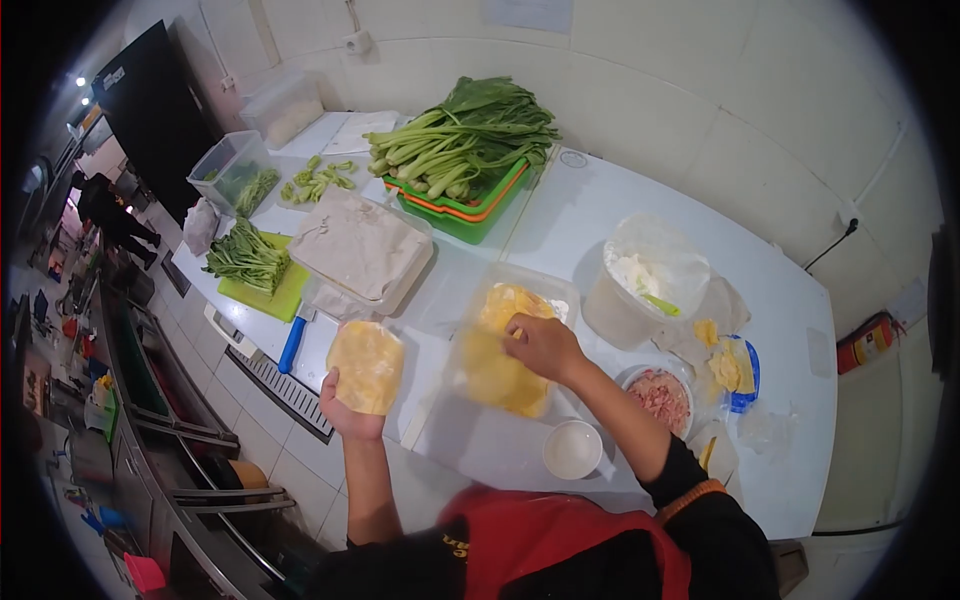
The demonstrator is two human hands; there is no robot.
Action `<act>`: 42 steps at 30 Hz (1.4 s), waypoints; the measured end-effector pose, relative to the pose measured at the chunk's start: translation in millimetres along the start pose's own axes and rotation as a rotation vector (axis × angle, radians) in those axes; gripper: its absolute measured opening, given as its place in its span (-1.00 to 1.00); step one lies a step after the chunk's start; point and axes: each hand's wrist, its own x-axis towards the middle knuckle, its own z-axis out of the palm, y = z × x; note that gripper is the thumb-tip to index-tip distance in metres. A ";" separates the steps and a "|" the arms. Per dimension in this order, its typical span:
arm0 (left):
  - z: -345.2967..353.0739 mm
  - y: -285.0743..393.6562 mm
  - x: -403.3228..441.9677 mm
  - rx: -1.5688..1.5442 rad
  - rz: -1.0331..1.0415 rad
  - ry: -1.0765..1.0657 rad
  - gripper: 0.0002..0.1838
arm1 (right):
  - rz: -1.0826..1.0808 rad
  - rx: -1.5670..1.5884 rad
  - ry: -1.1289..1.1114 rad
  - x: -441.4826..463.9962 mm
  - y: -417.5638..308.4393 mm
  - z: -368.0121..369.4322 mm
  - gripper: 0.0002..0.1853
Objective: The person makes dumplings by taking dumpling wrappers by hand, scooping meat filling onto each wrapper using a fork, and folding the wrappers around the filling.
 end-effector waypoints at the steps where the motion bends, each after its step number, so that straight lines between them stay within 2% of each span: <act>1: 2.3 2.6 -0.9 0.018 0.040 -0.003 -0.38 | 0.019 -0.046 0.021 14.6 13.2 8.8 -0.74; 5: -6.9 -11.0 -9.0 -0.068 0.007 -0.003 -0.36 | 0.079 -0.229 0.092 36.7 33.5 21.8 -0.74; 8: -10.6 -30.7 -11.4 -0.141 -0.090 0.023 -0.35 | -0.022 -0.231 0.304 21.9 30.2 17.0 -0.76; 10: -6.4 -45.4 -11.3 -0.249 -0.204 0.067 -0.34 | 0.047 -0.142 0.292 2.9 31.4 -5.2 -0.78; 14: 3.1 -75.1 -15.1 -0.156 -0.428 0.057 -0.30 | 0.147 0.160 0.346 -74.0 66.8 -49.8 -0.82; 16: 5.4 -89.1 -19.0 -0.048 -0.554 0.051 -0.29 | 0.432 0.260 0.344 -128.7 76.9 -72.2 -0.80; 19: 6.9 -114.4 -25.0 0.108 -0.766 0.101 -0.28 | 0.514 -0.043 0.403 -203.8 82.0 -78.6 -0.77; 23: 16.4 -162.4 -26.8 0.038 -0.998 -0.063 -0.29 | 0.706 -0.252 0.375 -238.8 59.3 -59.6 -0.72; 25: 36.0 -175.4 -28.1 0.068 -1.053 -0.141 -0.30 | 0.682 -0.257 0.398 -238.6 63.4 -39.3 -0.69; 30: 41.3 -180.0 -27.4 0.134 -1.062 -0.116 -0.29 | 0.697 -0.284 0.231 -236.6 46.7 -16.6 -0.64; 33: 44.5 -172.7 -25.8 0.140 -1.027 -0.121 -0.29 | 0.671 -0.218 0.237 -247.0 50.0 -16.6 -0.63; 36: 38.4 -168.6 -22.5 0.156 -0.991 -0.107 -0.29 | 0.632 -0.130 0.362 -249.4 55.2 -29.0 -0.63; 39: 31.0 -168.9 -22.7 0.159 -0.989 -0.077 -0.28 | 0.639 -0.241 0.324 -239.4 51.9 -27.6 -0.68; 42: 31.0 -167.0 -22.2 0.138 -0.975 -0.072 -0.29 | 0.719 -0.310 0.196 -239.2 42.7 -14.8 -0.65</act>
